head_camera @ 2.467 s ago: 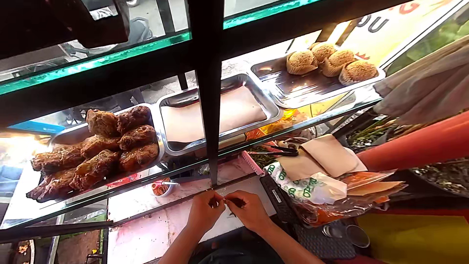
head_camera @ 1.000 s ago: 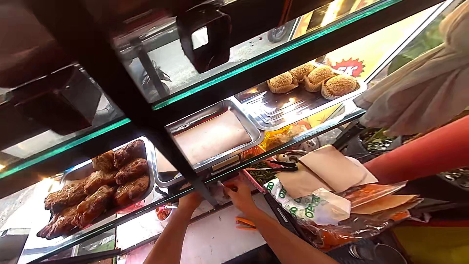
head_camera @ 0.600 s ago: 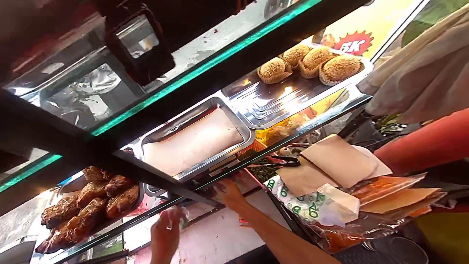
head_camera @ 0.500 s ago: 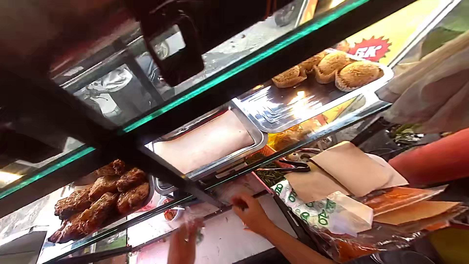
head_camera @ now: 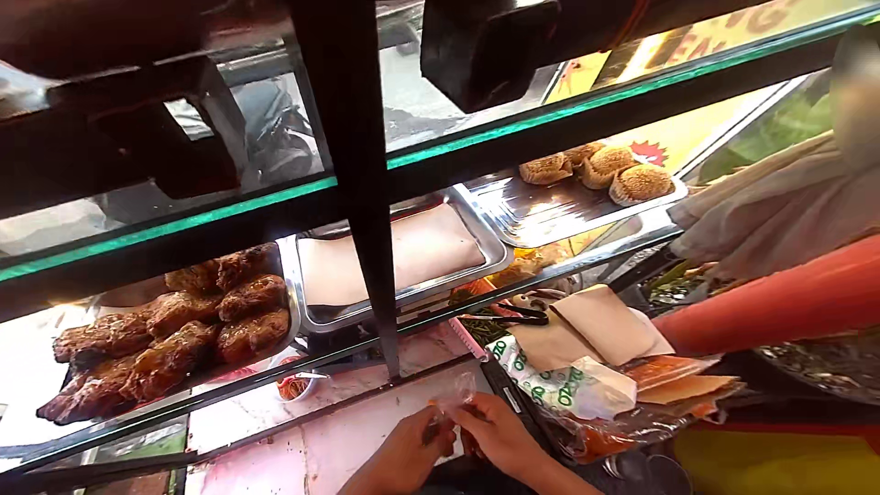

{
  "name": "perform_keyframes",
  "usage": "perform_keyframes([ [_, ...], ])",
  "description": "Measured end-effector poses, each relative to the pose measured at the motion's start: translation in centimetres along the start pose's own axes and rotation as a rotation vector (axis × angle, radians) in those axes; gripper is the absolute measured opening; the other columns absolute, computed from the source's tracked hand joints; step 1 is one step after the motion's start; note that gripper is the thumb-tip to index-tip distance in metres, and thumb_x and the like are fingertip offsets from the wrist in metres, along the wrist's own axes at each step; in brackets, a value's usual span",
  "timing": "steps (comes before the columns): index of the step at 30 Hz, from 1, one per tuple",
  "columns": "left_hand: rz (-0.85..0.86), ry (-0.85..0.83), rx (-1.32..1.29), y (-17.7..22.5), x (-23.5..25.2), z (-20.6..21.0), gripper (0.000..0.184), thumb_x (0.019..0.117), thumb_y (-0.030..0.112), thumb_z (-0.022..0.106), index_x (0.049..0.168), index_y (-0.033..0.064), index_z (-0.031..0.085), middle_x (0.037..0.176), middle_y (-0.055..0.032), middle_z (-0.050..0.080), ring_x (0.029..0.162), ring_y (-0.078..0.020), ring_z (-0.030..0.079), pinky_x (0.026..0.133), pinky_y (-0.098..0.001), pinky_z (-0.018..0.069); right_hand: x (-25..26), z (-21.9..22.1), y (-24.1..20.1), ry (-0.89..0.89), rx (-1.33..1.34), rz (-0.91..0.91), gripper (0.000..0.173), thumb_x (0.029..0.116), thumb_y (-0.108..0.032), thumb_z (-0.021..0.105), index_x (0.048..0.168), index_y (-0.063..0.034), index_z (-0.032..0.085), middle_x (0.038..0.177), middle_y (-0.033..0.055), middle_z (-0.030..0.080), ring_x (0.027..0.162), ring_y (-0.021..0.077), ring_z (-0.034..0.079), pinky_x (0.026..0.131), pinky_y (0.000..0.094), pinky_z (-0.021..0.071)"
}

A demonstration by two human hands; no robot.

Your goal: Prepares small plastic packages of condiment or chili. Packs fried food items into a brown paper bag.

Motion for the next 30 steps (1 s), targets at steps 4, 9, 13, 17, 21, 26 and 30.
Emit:
perform_keyframes([
  [4, -0.094, -0.238, 0.181, -0.6, 0.9, 0.5, 0.04, 0.1099, 0.034, 0.042, 0.109, 0.0072, 0.071, 0.078, -0.0029, 0.068, 0.069, -0.014, 0.065, 0.072, -0.0369, 0.0571, -1.7, -2.6, -2.9, 0.327, -0.504, -0.3, 0.052, 0.0991, -0.035, 0.06, 0.145, -0.0097, 0.053, 0.135, 0.0071, 0.061, 0.114, 0.0153, 0.064, 0.092, 0.037, 0.0588],
  [9, -0.098, -0.54, 0.279, 2.6, 0.0, 1.7, 0.03, 0.1038, 0.021, 0.048, 0.107, 0.0011, 0.069, 0.093, -0.0101, 0.073, 0.088, -0.0197, 0.071, 0.087, -0.0475, 0.0567, -3.3, 3.1, -2.6, -0.005, -0.971, -0.532, 0.045, 0.1069, -0.051, 0.047, 0.124, -0.0155, 0.068, 0.111, 0.0104, 0.073, 0.098, 0.027, 0.073, 0.079, 0.0506, 0.0608],
  [13, -0.046, -0.698, 0.136, 2.8, -1.5, 2.5, 0.045, 0.1119, 0.029, 0.031, 0.105, 0.0015, 0.066, 0.087, -0.0067, 0.069, 0.077, -0.0149, 0.067, 0.076, -0.0378, 0.0574, -3.6, -0.1, -2.1, 0.041, -1.029, -0.57, 0.05, 0.1085, -0.048, 0.044, 0.08, -0.01, 0.063, 0.067, 0.0057, 0.062, 0.06, 0.0221, 0.066, 0.051, 0.0431, 0.0543],
  [17, -0.094, -0.643, 0.136, 2.3, -1.4, 1.1, 0.047, 0.1117, 0.03, 0.03, 0.104, 0.0028, 0.067, 0.086, -0.0054, 0.07, 0.077, -0.0138, 0.068, 0.076, -0.0371, 0.0585, -4.0, -5.1, -3.1, 0.385, -1.118, -0.398, 0.044, 0.1044, -0.052, 0.051, 0.104, -0.013, 0.071, 0.096, 0.0068, 0.071, 0.092, 0.0258, 0.07, 0.079, 0.0492, 0.0591],
  [21, -0.162, -0.622, 0.362, 6.6, -1.9, 1.8, 0.041, 0.1061, 0.016, 0.035, 0.114, -0.0069, 0.068, 0.105, -0.019, 0.07, 0.102, -0.0239, 0.067, 0.097, -0.0449, 0.0495, -5.2, 3.5, -4.5, 0.088, -0.973, -0.542, 0.045, 0.1064, -0.033, 0.048, 0.147, -0.0158, 0.054, 0.141, 0.0087, 0.062, 0.124, 0.0235, 0.064, 0.099, 0.0463, 0.056],
  [26, -0.052, -0.752, 0.461, 3.0, -3.2, 0.6, 0.044, 0.1093, 0.025, 0.033, 0.102, -0.0003, 0.068, 0.09, -0.013, 0.071, 0.084, -0.0236, 0.07, 0.082, -0.049, 0.0563, -6.1, 5.2, -0.8, -0.086, -1.022, -0.452, 0.043, 0.111, -0.038, 0.036, 0.096, -0.0087, 0.064, 0.07, 0.0081, 0.063, 0.063, 0.0269, 0.068, 0.052, 0.0462, 0.0547],
  [30, 0.038, -0.622, 0.719, 1.2, -4.1, 1.2, 0.037, 0.1075, 0.027, 0.04, 0.102, 0.0027, 0.067, 0.089, -0.0175, 0.069, 0.088, -0.0356, 0.069, 0.077, -0.0608, 0.0525, -5.6, 4.7, 2.3, -0.532, -0.533, 0.082, 0.05, 0.1115, -0.039, 0.04, 0.098, 0.0016, 0.067, 0.085, 0.0134, 0.066, 0.08, 0.0236, 0.065, 0.077, 0.0466, 0.0533],
])
Point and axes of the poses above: each hand's wrist, its own x-axis towards the middle knuckle, its own z-axis out of the palm, y = z × x, the point moved 7 cm from there along x, towards the middle knuckle
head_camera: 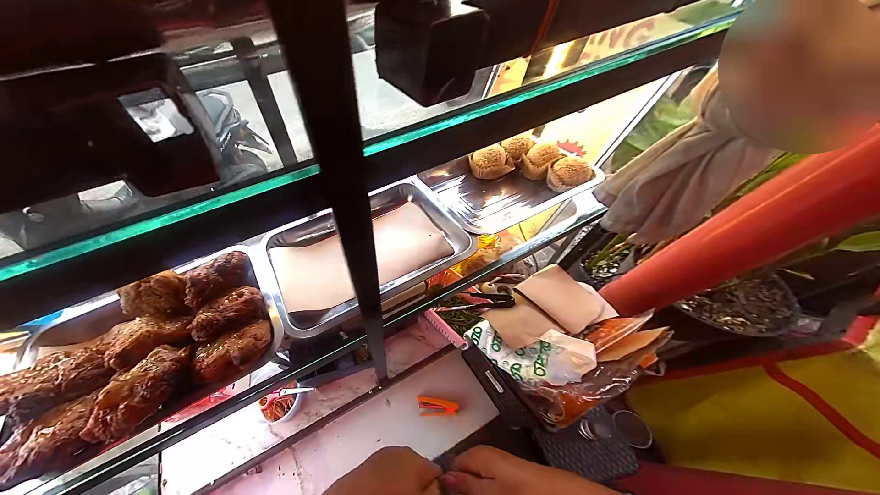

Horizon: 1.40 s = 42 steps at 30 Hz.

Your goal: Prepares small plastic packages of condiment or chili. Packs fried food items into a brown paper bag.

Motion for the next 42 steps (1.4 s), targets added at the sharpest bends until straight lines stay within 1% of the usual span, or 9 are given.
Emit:
perform_keyframes([
  [6, -0.337, 0.726, -0.167, -3.9, -0.3, -0.2, 0.046, 0.1029, 0.04, 0.054, 0.135, 0.009, 0.064, 0.135, -0.0126, 0.062, 0.127, -0.0264, 0.059, 0.108, -0.0445, 0.0492, 2.4, -4.7, 0.9, 0.272, -0.095, 0.276, 0.047, 0.1083, -0.046, 0.043, 0.11, -0.0049, 0.066, 0.088, 0.0126, 0.068, 0.082, 0.0269, 0.068, 0.079, 0.0499, 0.0562],
  [10, -0.33, 0.551, -1.236, -3.8, 1.0, 1.6, 0.065, 0.1115, 0.048, 0.021, 0.13, 0.0002, 0.061, 0.118, -0.0118, 0.073, 0.107, -0.0228, 0.071, 0.093, -0.0445, 0.0594, 4.3, -3.4, -2.5, 0.373, -0.574, 0.216, 0.031, 0.1044, -0.026, 0.045, 0.122, -0.0047, 0.06, 0.099, 0.0191, 0.07, 0.094, 0.0398, 0.071, 0.076, 0.0597, 0.0568],
  [13, -0.386, 0.557, -1.633, -4.0, 2.0, 2.1, 0.064, 0.1112, 0.051, 0.023, 0.131, 0.0004, 0.058, 0.111, -0.0153, 0.073, 0.101, -0.0281, 0.072, 0.087, -0.0479, 0.0601, 5.4, -1.1, -3.1, 0.301, -0.722, 0.27, 0.044, 0.0964, -0.004, 0.054, 0.14, 0.003, 0.052, 0.127, 0.0256, 0.062, 0.114, 0.0442, 0.064, 0.091, 0.0584, 0.0544],
  [19, -0.52, 0.829, -1.82, -7.1, 1.8, 2.3, 0.041, 0.1126, 0.031, 0.034, 0.113, 0.0012, 0.062, 0.097, -0.0138, 0.071, 0.088, -0.0264, 0.071, 0.079, -0.0444, 0.0597, 3.5, 0.3, -2.6, 0.645, -0.89, -0.053, 0.025, 0.0934, -0.003, 0.056, 0.114, -0.0058, 0.07, 0.11, 0.0137, 0.069, 0.094, 0.0284, 0.072, 0.075, 0.0421, 0.0616],
  [22, -0.502, 0.976, -1.812, -9.0, 1.0, 1.0, 0.037, 0.1128, 0.028, 0.029, 0.095, 0.0085, 0.056, 0.079, -0.0051, 0.065, 0.071, -0.0179, 0.064, 0.064, -0.0331, 0.0544, 2.9, -0.5, 0.3, 0.456, -0.49, 0.046, 0.027, 0.1053, -0.018, 0.046, 0.108, -0.0061, 0.07, 0.104, 0.0158, 0.069, 0.095, 0.0328, 0.071, 0.079, 0.0514, 0.0593],
  [26, -0.469, 0.795, -1.826, -8.1, 0.5, -0.2, 0.039, 0.1123, 0.028, 0.026, 0.092, 0.0106, 0.055, 0.075, -0.003, 0.061, 0.061, -0.0129, 0.058, 0.052, -0.0251, 0.046, 2.0, -2.2, 2.0, 0.422, 0.152, -0.122, 0.046, 0.1114, -0.039, 0.037, 0.103, -0.0112, 0.073, 0.073, 0.0033, 0.063, 0.067, 0.0171, 0.061, 0.067, 0.0401, 0.0519],
  [30, -0.433, 0.635, -1.756, -6.6, 0.9, -1.0, 0.041, 0.112, 0.029, 0.025, 0.094, 0.0118, 0.058, 0.084, -0.0027, 0.066, 0.053, -0.0069, 0.049, 0.045, -0.0195, 0.0374, 1.5, -4.3, 3.8, 0.635, 0.616, -0.206, 0.046, 0.1119, -0.034, 0.039, 0.1, -0.0052, 0.073, 0.078, 0.0031, 0.069, 0.063, 0.0124, 0.062, 0.059, 0.0302, 0.053],
  [36, -0.544, 0.28, -1.227, -0.9, 3.2, -1.6, 0.033, 0.1091, 0.027, 0.034, 0.091, 0.0142, 0.058, 0.066, 0.0055, 0.052, 0.049, -0.0036, 0.039, 0.045, -0.0199, 0.0314, 0.6, -6.8, -0.3, 1.056, -0.213, -0.376, 0.033, 0.1065, -0.029, 0.049, 0.096, -0.0079, 0.071, 0.104, 0.011, 0.068, 0.104, 0.0245, 0.066, 0.09, 0.0422, 0.0569],
  [42, -0.559, 0.036, -0.868, 0.6, 2.6, -6.3, 0.031, 0.1051, 0.026, 0.04, 0.083, 0.016, 0.058, 0.061, 0.0075, 0.051, 0.049, -0.003, 0.04, 0.046, -0.0207, 0.034, 2.3, -7.3, -1.4, 1.006, 0.057, -0.555, 0.029, 0.1075, -0.022, 0.045, 0.093, -0.0028, 0.062, 0.101, 0.013, 0.06, 0.086, 0.018, 0.063, 0.071, 0.0305, 0.0566],
])
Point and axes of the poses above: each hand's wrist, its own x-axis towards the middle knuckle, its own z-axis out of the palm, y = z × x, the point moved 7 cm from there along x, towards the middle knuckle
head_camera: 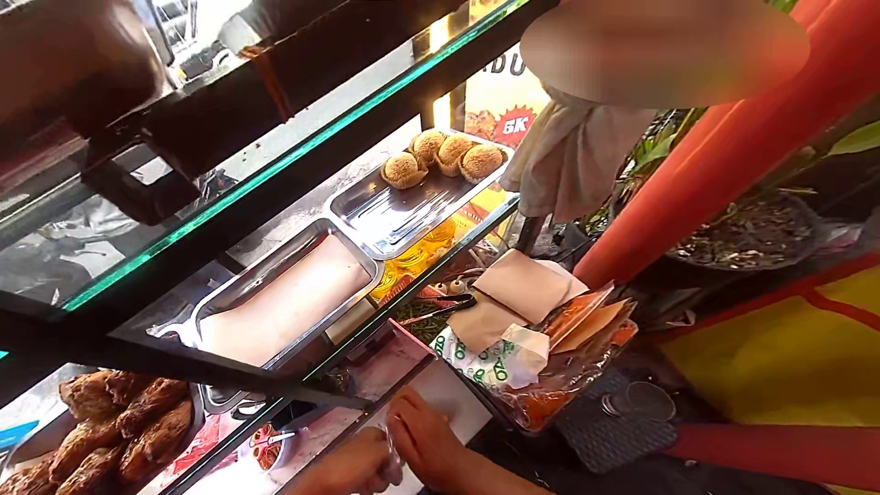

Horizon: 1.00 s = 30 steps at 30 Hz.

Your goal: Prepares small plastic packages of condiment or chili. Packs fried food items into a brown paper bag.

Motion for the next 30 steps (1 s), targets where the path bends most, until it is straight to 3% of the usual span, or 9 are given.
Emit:
perform_keyframes([
  [3, 0.052, 0.064, 0.08, 1.2, -0.8, -2.3, 0.031, 0.1051, 0.028, 0.047, 0.083, 0.0135, 0.064, 0.062, 0.0063, 0.052, 0.047, -0.0036, 0.04, 0.045, -0.0209, 0.0345, 0.6, 0.2, 0.9, 0.037, 0.122, 0.106, 0.034, 0.1085, -0.023, 0.042, 0.095, -0.0015, 0.064, 0.096, 0.0115, 0.062, 0.089, 0.0182, 0.063, 0.079, 0.0323, 0.0553],
  [5, 0.097, 0.244, 0.245, 1.9, -1.6, -3.6, 0.027, 0.1031, 0.029, 0.054, 0.086, 0.0123, 0.066, 0.07, 0.0035, 0.06, 0.053, -0.007, 0.049, 0.05, -0.0253, 0.0422, 1.1, 0.4, 1.2, 0.018, 0.183, 0.212, 0.035, 0.109, -0.024, 0.041, 0.095, -0.002, 0.064, 0.087, 0.0085, 0.062, 0.081, 0.0158, 0.063, 0.074, 0.0324, 0.0548],
  [7, 0.092, 0.489, 0.604, 3.2, -2.8, -4.4, 0.03, 0.1016, 0.04, 0.055, 0.1, 0.0127, 0.068, 0.082, -0.0014, 0.067, 0.07, -0.0155, 0.064, 0.068, -0.038, 0.0551, 1.3, 0.8, 2.7, -0.056, 0.247, 0.418, 0.035, 0.1087, -0.025, 0.04, 0.092, -0.0036, 0.061, 0.074, 0.0058, 0.059, 0.067, 0.014, 0.061, 0.064, 0.0332, 0.0533],
  [10, -0.005, 0.526, 0.997, 3.7, -2.7, -3.1, 0.043, 0.1057, 0.046, 0.041, 0.117, 0.0107, 0.064, 0.097, -0.0104, 0.069, 0.092, -0.0294, 0.069, 0.083, -0.0543, 0.0549, 1.1, 1.3, 4.5, -0.19, 0.257, 0.569, 0.039, 0.1096, -0.031, 0.039, 0.093, -0.0046, 0.062, 0.075, 0.0057, 0.059, 0.065, 0.0157, 0.058, 0.064, 0.0352, 0.0514],
  [14, 0.099, 0.264, 0.817, 1.6, -0.3, -2.6, 0.04, 0.1067, 0.039, 0.041, 0.111, 0.008, 0.065, 0.09, -0.0101, 0.067, 0.086, -0.026, 0.067, 0.081, -0.0515, 0.0547, 1.4, 1.3, 2.7, -0.236, 0.008, 0.284, 0.039, 0.1097, -0.035, 0.041, 0.102, -0.0046, 0.065, 0.099, 0.0099, 0.065, 0.095, 0.0201, 0.066, 0.087, 0.0384, 0.0564],
  [17, 0.134, 0.209, 0.666, 1.0, 0.6, -2.4, 0.037, 0.1069, 0.037, 0.042, 0.103, 0.0077, 0.065, 0.086, -0.0061, 0.064, 0.082, -0.0203, 0.064, 0.081, -0.0455, 0.0525, 0.9, 1.7, 3.4, -0.231, 0.064, 0.296, 0.039, 0.1107, -0.034, 0.041, 0.098, -0.0039, 0.062, 0.075, 0.0083, 0.062, 0.07, 0.0187, 0.065, 0.068, 0.0374, 0.0555],
  [21, 0.112, 0.46, 0.908, 1.1, 0.9, -1.8, 0.04, 0.1083, 0.038, 0.04, 0.118, 0.0075, 0.064, 0.105, -0.0131, 0.069, 0.101, -0.03, 0.068, 0.089, -0.0536, 0.0539, 0.8, 1.7, 5.8, -0.336, -0.023, 0.505, 0.039, 0.1088, -0.035, 0.042, 0.1, -0.0038, 0.064, 0.079, 0.01, 0.063, 0.074, 0.0214, 0.065, 0.072, 0.0405, 0.0549],
  [24, 0.417, 0.746, 1.18, 0.5, 2.0, -0.8, 0.034, 0.1067, 0.032, 0.045, 0.115, 0.0081, 0.067, 0.103, -0.0132, 0.07, 0.096, -0.0298, 0.07, 0.083, -0.0464, 0.0568, 1.0, 1.6, 8.4, -0.468, -0.026, 0.677, 0.041, 0.1079, -0.035, 0.046, 0.102, 0.0001, 0.066, 0.088, 0.0141, 0.064, 0.084, 0.0249, 0.064, 0.081, 0.045, 0.0533],
  [30, 0.509, 0.897, 0.777, -1.7, 2.9, -1.8, 0.033, 0.1054, 0.034, 0.045, 0.117, 0.0127, 0.068, 0.1, -0.007, 0.068, 0.092, -0.0215, 0.067, 0.084, -0.0415, 0.0568, 1.0, 1.3, 9.1, -0.305, 0.12, 0.792, 0.047, 0.0991, -0.051, 0.064, 0.093, -0.0037, 0.067, 0.077, 0.006, 0.065, 0.067, 0.0156, 0.065, 0.068, 0.0361, 0.0582],
])
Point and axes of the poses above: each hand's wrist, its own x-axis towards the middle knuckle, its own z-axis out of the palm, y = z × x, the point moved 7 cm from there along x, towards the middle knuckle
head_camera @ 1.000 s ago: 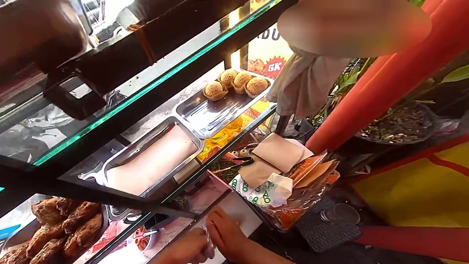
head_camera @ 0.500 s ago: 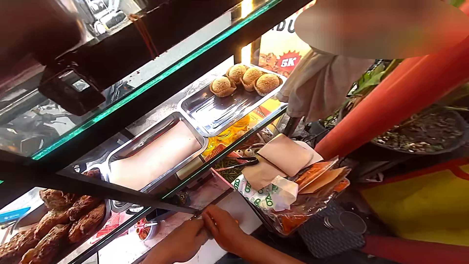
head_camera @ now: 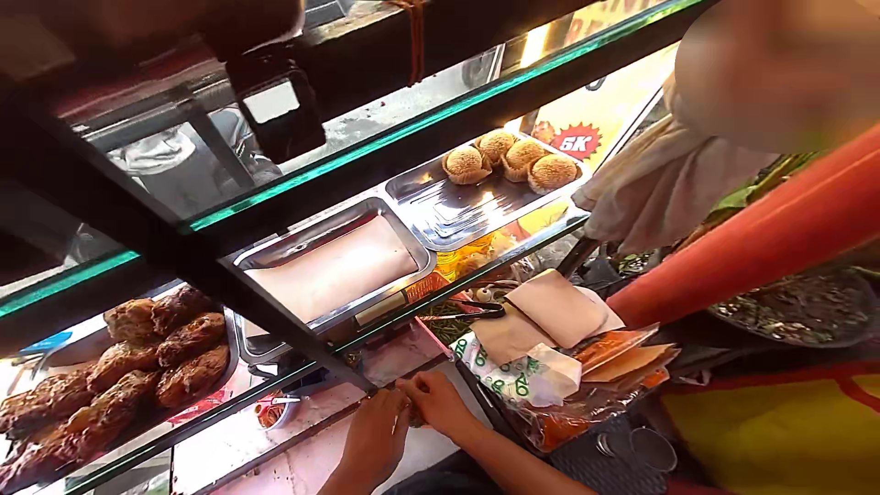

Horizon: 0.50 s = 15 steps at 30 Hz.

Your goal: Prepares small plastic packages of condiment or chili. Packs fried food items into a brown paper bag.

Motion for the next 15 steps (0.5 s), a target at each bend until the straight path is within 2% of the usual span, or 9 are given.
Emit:
perform_keyframes([
  [2, -0.082, 0.1, -0.179, -1.1, -0.2, -0.3, 0.032, 0.1035, 0.035, 0.05, 0.115, 0.0114, 0.069, 0.108, -0.0106, 0.064, 0.09, -0.0184, 0.066, 0.082, -0.037, 0.0583, -0.9, 0.0, -0.8, 0.012, 0.138, -0.065, 0.043, 0.0975, -0.048, 0.068, 0.101, -0.0047, 0.067, 0.083, 0.0051, 0.069, 0.072, 0.0147, 0.069, 0.069, 0.0344, 0.0599],
  [3, -0.11, 0.127, -0.249, -1.6, -0.1, -0.5, 0.032, 0.103, 0.036, 0.053, 0.118, 0.0119, 0.069, 0.118, -0.013, 0.059, 0.089, -0.0166, 0.065, 0.079, -0.0341, 0.0594, -1.5, 0.1, -1.2, -0.019, 0.183, -0.116, 0.04, 0.0979, -0.043, 0.068, 0.109, -0.005, 0.068, 0.091, 0.0057, 0.071, 0.078, 0.0154, 0.07, 0.072, 0.0345, 0.0613],
  [4, -0.126, 0.145, -0.301, -2.0, -0.1, -0.6, 0.03, 0.1028, 0.036, 0.055, 0.118, 0.0135, 0.069, 0.123, -0.0117, 0.057, 0.087, -0.0139, 0.064, 0.076, -0.0314, 0.0593, -2.0, 0.2, -1.5, -0.04, 0.189, -0.164, 0.037, 0.0986, -0.038, 0.068, 0.116, -0.0057, 0.069, 0.098, 0.0058, 0.073, 0.083, 0.0155, 0.071, 0.074, 0.0346, 0.0625],
  [5, -0.133, 0.157, -0.337, -2.2, 0.0, -0.8, 0.029, 0.103, 0.035, 0.056, 0.117, 0.0133, 0.069, 0.121, -0.0093, 0.059, 0.085, -0.0118, 0.065, 0.075, -0.03, 0.0594, -2.5, 0.1, -1.6, -0.04, 0.173, -0.211, 0.034, 0.0997, -0.035, 0.067, 0.119, -0.0071, 0.07, 0.101, 0.0047, 0.074, 0.086, 0.0141, 0.072, 0.076, 0.0335, 0.0626],
  [8, -0.142, 0.108, -0.342, -2.3, 0.1, -1.1, 0.033, 0.1059, 0.038, 0.05, 0.114, 0.0109, 0.066, 0.108, -0.0035, 0.065, 0.081, -0.0105, 0.065, 0.076, -0.0299, 0.0586, -3.1, -0.2, -1.9, 0.025, 0.141, -0.308, 0.028, 0.1016, -0.031, 0.066, 0.118, -0.0103, 0.075, 0.103, 0.0013, 0.077, 0.087, 0.011, 0.073, 0.076, 0.0313, 0.0638],
  [10, -0.124, 0.071, -0.3, -2.0, -0.1, -1.3, 0.034, 0.1067, 0.039, 0.046, 0.116, 0.0112, 0.064, 0.106, -0.0031, 0.064, 0.08, -0.0112, 0.063, 0.074, -0.0304, 0.0577, -3.1, -0.5, -2.1, 0.082, 0.134, -0.328, 0.025, 0.1005, -0.029, 0.068, 0.114, -0.0099, 0.077, 0.1, 0.0009, 0.077, 0.085, 0.0107, 0.074, 0.075, 0.0299, 0.0636],
  [12, -0.108, 0.082, -0.253, -1.6, -0.3, -1.6, 0.033, 0.106, 0.035, 0.046, 0.117, 0.0107, 0.064, 0.106, -0.004, 0.064, 0.078, -0.0125, 0.063, 0.072, -0.0316, 0.0574, -3.0, -0.5, -2.3, 0.133, 0.195, -0.328, 0.022, 0.098, -0.025, 0.072, 0.109, -0.0063, 0.077, 0.093, 0.0039, 0.077, 0.078, 0.0132, 0.073, 0.07, 0.0295, 0.0629],
  [15, -0.074, 0.193, -0.13, -1.5, -0.4, -2.3, 0.026, 0.1011, 0.031, 0.052, 0.11, 0.012, 0.068, 0.104, -0.0035, 0.067, 0.08, -0.0134, 0.066, 0.07, -0.0324, 0.0582, -3.0, 0.3, -2.2, 0.189, 0.352, -0.215, 0.021, 0.0952, -0.019, 0.075, 0.106, -0.0013, 0.075, 0.086, 0.0097, 0.076, 0.07, 0.0181, 0.072, 0.063, 0.0321, 0.0614],
])
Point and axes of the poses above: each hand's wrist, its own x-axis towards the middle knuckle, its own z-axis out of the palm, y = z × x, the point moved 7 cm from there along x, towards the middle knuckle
